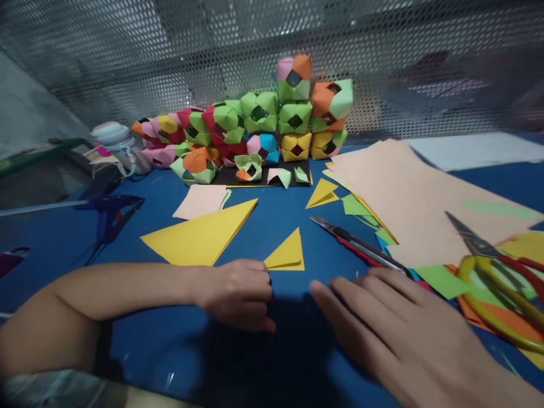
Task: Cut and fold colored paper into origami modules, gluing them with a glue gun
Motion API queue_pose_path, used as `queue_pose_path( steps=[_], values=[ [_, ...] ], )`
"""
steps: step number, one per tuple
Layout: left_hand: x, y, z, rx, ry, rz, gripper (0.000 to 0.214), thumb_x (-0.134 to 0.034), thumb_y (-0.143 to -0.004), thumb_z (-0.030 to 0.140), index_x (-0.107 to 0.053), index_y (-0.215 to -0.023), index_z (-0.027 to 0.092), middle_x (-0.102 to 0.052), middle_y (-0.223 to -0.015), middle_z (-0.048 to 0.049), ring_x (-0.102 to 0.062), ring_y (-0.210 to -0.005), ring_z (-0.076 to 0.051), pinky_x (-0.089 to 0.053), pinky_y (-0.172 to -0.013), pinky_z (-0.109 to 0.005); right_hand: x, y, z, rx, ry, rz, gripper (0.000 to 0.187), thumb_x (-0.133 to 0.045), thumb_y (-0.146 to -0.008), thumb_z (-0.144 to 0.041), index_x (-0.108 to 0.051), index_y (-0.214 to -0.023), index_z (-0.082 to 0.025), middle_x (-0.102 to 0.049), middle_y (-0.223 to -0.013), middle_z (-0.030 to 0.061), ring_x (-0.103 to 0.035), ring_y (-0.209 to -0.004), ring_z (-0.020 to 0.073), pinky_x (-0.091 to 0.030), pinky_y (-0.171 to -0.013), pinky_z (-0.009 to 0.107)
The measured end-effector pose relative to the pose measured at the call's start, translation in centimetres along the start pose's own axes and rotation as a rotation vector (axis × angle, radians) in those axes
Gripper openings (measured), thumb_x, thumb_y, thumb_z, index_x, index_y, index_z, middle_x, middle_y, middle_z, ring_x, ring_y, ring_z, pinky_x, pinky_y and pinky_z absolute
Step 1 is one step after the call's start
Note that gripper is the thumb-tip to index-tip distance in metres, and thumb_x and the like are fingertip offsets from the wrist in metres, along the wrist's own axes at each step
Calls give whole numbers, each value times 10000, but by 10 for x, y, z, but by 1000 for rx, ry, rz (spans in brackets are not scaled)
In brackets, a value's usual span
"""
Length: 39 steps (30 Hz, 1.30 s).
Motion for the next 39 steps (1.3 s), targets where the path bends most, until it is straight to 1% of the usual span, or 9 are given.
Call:
queue_pose_path(
  steps=[3,11,15,18,20,23,25,32,39],
  values=[
    [4,4,1,-2,-30,80,429,-599,-827,370,-401,-482,210,-469,-524,9,-392,-520,-131,-344,-514,-294,-7,-44,-19,289,189,-112,335,-407,-880,-122,-604,-1151,-132,-686,-931,153,-580,-760,263,-464,-670,415],
    [1,8,4,-3,-89,89,405,-576,-832,347,-406,-492,205,-467,-515,19,-378,-504,-126,-341,-512,-292,-48,-81,1,135,88,-372,279,-473,-883,-170,-600,-1125,-112,-575,-1258,182,-553,-1031,315,-464,-780,422],
    [12,13,-10,95,-67,373,301,-487,-885,324,-477,-609,204,-523,-583,6,-455,-562,-129,-391,-581,-287,-53,-87,9,83,-67,-259,198,-450,-903,-129,-640,-957,-120,-639,-1165,157,-577,-1027,282,-479,-793,409],
    [29,20,-28,323,23,620,109,-527,-875,270,-539,-942,185,-623,-934,-84,-572,-888,-187,-467,-774,-342,-49,-88,10,17,-156,-135,160,-465,-913,-152,-622,-925,-120,-676,-1071,145,-600,-1006,253,-485,-833,399],
    [33,23,-40,506,167,642,311,-590,-840,273,-480,-1117,183,-563,-1162,-134,-538,-1086,-223,-464,-893,-395,-48,-87,7,-17,-207,-85,144,-471,-913,-166,-607,-930,-122,-691,-1003,140,-622,-954,234,-493,-834,381],
    [24,23,-51,679,462,533,418,-612,-822,266,-445,-1198,195,-550,-1192,-124,-563,-1086,-220,-473,-919,-397,-49,-84,-3,-55,-291,-35,141,-453,-899,-164,-592,-899,-144,-700,-904,118,-644,-838,211,-507,-752,336],
    [15,23,-52,722,631,482,391,-596,-825,242,-465,-1192,201,-589,-1131,-99,-594,-1034,-205,-480,-912,-379,-52,-83,-7,-159,-378,-13,130,-453,-876,-167,-580,-848,-171,-687,-802,74,-635,-721,184,-494,-661,298],
    [6,27,-45,813,957,480,288,-628,-793,244,-571,-1075,228,-630,-1077,-45,-611,-979,-184,-486,-866,-318,-66,-73,1,-896,-1004,-86,191,-555,-797,-380,-541,-866,-202,-604,-748,3,-582,-648,147,-459,-557,254],
    [2,22,-47,906,1167,490,410,-664,-742,217,-502,-1118,209,-619,-1125,-85,-635,-922,-188,-504,-754,-280,-68,-81,3,-994,-1061,-66,223,-621,-721,-371,-573,-840,-189,-627,-780,-1,-582,-668,141,-449,-579,256]
  ],
)
Point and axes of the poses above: each hand's wrist, its own y-axis away from the middle knuckle, its own x-axis out of the back of the hand, z = x × y, the point moved 5 cm from there along -y, towards the middle knuckle
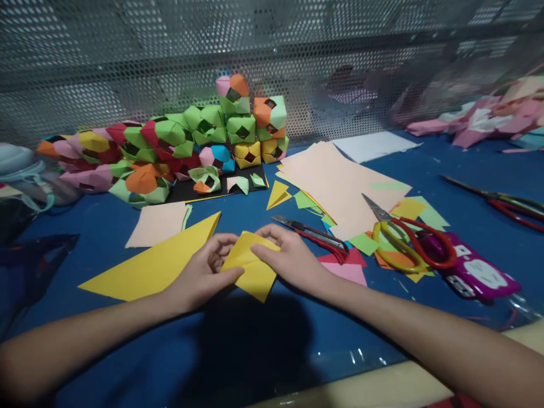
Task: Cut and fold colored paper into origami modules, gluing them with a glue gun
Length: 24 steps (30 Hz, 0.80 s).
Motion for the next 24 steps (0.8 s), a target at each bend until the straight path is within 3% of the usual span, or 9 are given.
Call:
queue_pose_path(
  steps=[4,7,10,12,14,18,24],
  values=[
    [-3,-3,2,32,140,-35,489,-632,-732,161,-434,-1175,222,-648,-1053,-70,-656,-839,-174,-514,-715,-283,8,-8,-8,12,95,69,271,-642,-722,-423,-602,-839,-182,-587,-642,-23,-513,-552,114,-398,-514,238],
    [2,-5,2,5,136,-1,544,-632,-725,142,-426,-1219,242,-641,-1069,-65,-651,-853,-172,-515,-752,-301,38,-26,-19,53,190,256,269,-592,-773,-433,-600,-863,-179,-572,-598,-23,-489,-505,106,-393,-507,241],
    [8,-9,-1,-2,126,42,593,-631,-720,130,-411,-1257,252,-633,-1088,-69,-643,-895,-178,-513,-771,-308,70,-56,-27,72,601,398,203,-537,-812,-361,-603,-873,-178,-623,-706,17,-560,-623,139,-440,-624,272],
    [11,-12,-3,-2,134,70,610,-628,-710,116,-403,-1262,246,-631,-1102,-73,-641,-925,-184,-512,-784,-312,84,-79,-21,25,693,429,197,-566,-782,-351,-611,-838,-168,-649,-819,70,-586,-747,195,-438,-687,316],
    [13,-15,-4,-4,143,86,606,-620,-708,105,-399,-1256,239,-631,-1105,-73,-645,-913,-179,-514,-784,-310,89,-100,-11,-31,726,438,256,-622,-729,-368,-615,-868,-154,-656,-831,97,-592,-770,236,-439,-692,348],
    [17,-18,-3,-1,127,98,576,-596,-723,104,-393,-1247,230,-629,-1071,-68,-648,-821,-155,-514,-716,-281,82,-122,-1,-38,699,429,344,-623,-658,-209,-596,-993,-136,-654,-787,70,-596,-684,204,-447,-608,296],
    [33,-26,-4,-17,35,207,688,-618,-683,76,-387,-1315,220,-601,-905,-24,-585,-689,-111,-464,-636,-235,85,-94,-27,163,686,516,345,-538,-685,-199,-568,-1021,-128,-649,-898,95,-596,-767,211,-458,-654,305]
  ],
)
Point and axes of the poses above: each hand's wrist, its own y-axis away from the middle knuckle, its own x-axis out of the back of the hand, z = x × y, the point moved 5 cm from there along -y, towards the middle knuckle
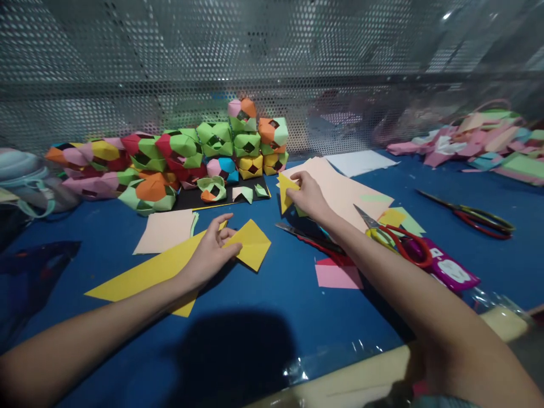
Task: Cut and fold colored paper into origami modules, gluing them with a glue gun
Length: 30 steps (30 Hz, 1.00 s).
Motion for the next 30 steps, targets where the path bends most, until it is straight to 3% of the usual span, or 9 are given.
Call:
queue_pose_path(
  steps=[3,6,12,16,19,26,30],
  values=[
    [3,-5,-1,-21,-7,11,716,-613,-680,72,-376,-1338,222,-593,-855,-9,-567,-674,-106,-459,-649,-242,6,16,-13,136,-22,20,250,-504,-703,-196,-580,-940,-166,-656,-935,80,-595,-820,215,-459,-734,331],
    [4,-7,-2,-31,-14,18,695,-604,-687,86,-385,-1330,233,-588,-850,0,-543,-634,-89,-455,-630,-234,0,33,-28,330,-10,12,205,-486,-740,-191,-592,-913,-171,-662,-944,94,-591,-854,227,-448,-777,356],
    [2,-8,-2,-46,9,-10,444,-550,-765,162,-429,-1184,246,-556,-863,9,-554,-632,-105,-474,-571,-238,-17,83,-54,876,257,65,213,-406,-869,-158,-615,-907,-136,-635,-797,115,-529,-746,224,-391,-642,336],
    [6,-9,-3,-80,-76,11,204,-514,-762,143,-520,-959,196,-564,-875,0,-551,-694,-118,-474,-641,-256,-32,111,-60,1110,352,9,314,-335,-938,-143,-622,-812,-146,-593,-720,87,-450,-651,190,-330,-598,313],
    [10,-11,-6,-107,-175,35,140,-493,-739,113,-560,-844,178,-574,-832,-3,-546,-780,-142,-461,-724,-266,-40,115,-58,1127,333,-41,324,-328,-943,-133,-615,-792,-149,-597,-747,84,-453,-672,185,-333,-618,308],
    [4,-10,-12,2,-107,16,337,-515,-680,100,-593,-994,190,-614,-885,-17,-563,-836,-162,-450,-768,-281,-42,111,-51,1075,284,-40,259,-392,-926,-156,-615,-794,-143,-654,-971,141,-532,-858,218,-400,-687,323],
    [1,-8,-4,25,-126,-4,306,-554,-702,173,-596,-1004,192,-610,-953,-24,-553,-850,-163,-432,-752,-276,-42,117,-55,1100,304,-16,247,-415,-910,-130,-625,-780,-137,-676,-999,142,-562,-936,229,-433,-741,329]
  ],
)
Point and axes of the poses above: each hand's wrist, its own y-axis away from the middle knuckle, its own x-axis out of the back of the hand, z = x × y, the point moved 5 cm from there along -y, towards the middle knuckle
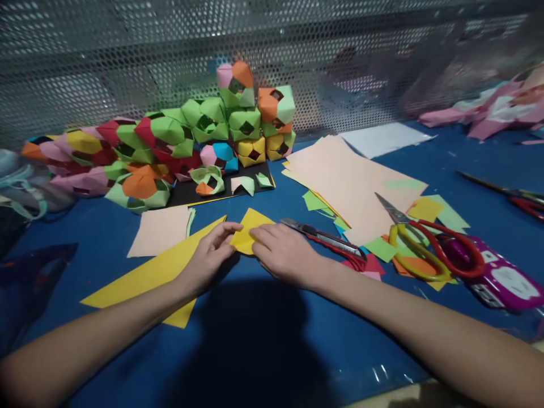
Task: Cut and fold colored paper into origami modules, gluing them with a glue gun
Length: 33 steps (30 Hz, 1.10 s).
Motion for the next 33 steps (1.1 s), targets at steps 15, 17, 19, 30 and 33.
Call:
queue_pose_path(
  steps=[15,17,19,30,33],
  values=[
    [17,-7,-6,-46,152,244,325,-639,-710,196,-530,-1016,184,-608,-948,-34,-586,-842,-149,-462,-760,-264,6,0,12,-307,-321,31,233,-480,-914,-269,-546,-708,-182,-610,-752,70,-545,-739,184,-438,-682,328],
    [17,-4,-4,-66,154,250,332,-635,-726,204,-517,-1036,193,-604,-980,-38,-590,-854,-149,-468,-767,-271,4,2,24,-576,-497,92,125,-531,-863,-252,-496,-758,-193,-560,-803,57,-520,-711,163,-452,-647,306],
    [16,-1,-3,-83,167,249,338,-634,-737,219,-508,-1050,200,-603,-995,-41,-594,-859,-153,-475,-770,-280,1,8,34,-882,-681,147,185,-606,-781,-281,-482,-885,-192,-536,-901,54,-500,-658,134,-461,-597,289],
    [8,-1,-5,-24,260,129,401,-669,-729,274,-527,-1095,191,-648,-922,-38,-624,-846,-163,-486,-789,-292,5,6,30,-1372,-1174,110,337,-698,-655,-454,-519,-542,-193,-517,-542,-28,-471,-544,120,-391,-520,262],
    [7,-2,-7,18,252,109,371,-682,-731,301,-565,-1058,174,-655,-888,-36,-622,-809,-155,-495,-755,-275,7,5,32,-1377,-1150,104,370,-715,-643,-455,-494,-508,-191,-456,-493,-48,-393,-487,93,-336,-473,243]
  ],
)
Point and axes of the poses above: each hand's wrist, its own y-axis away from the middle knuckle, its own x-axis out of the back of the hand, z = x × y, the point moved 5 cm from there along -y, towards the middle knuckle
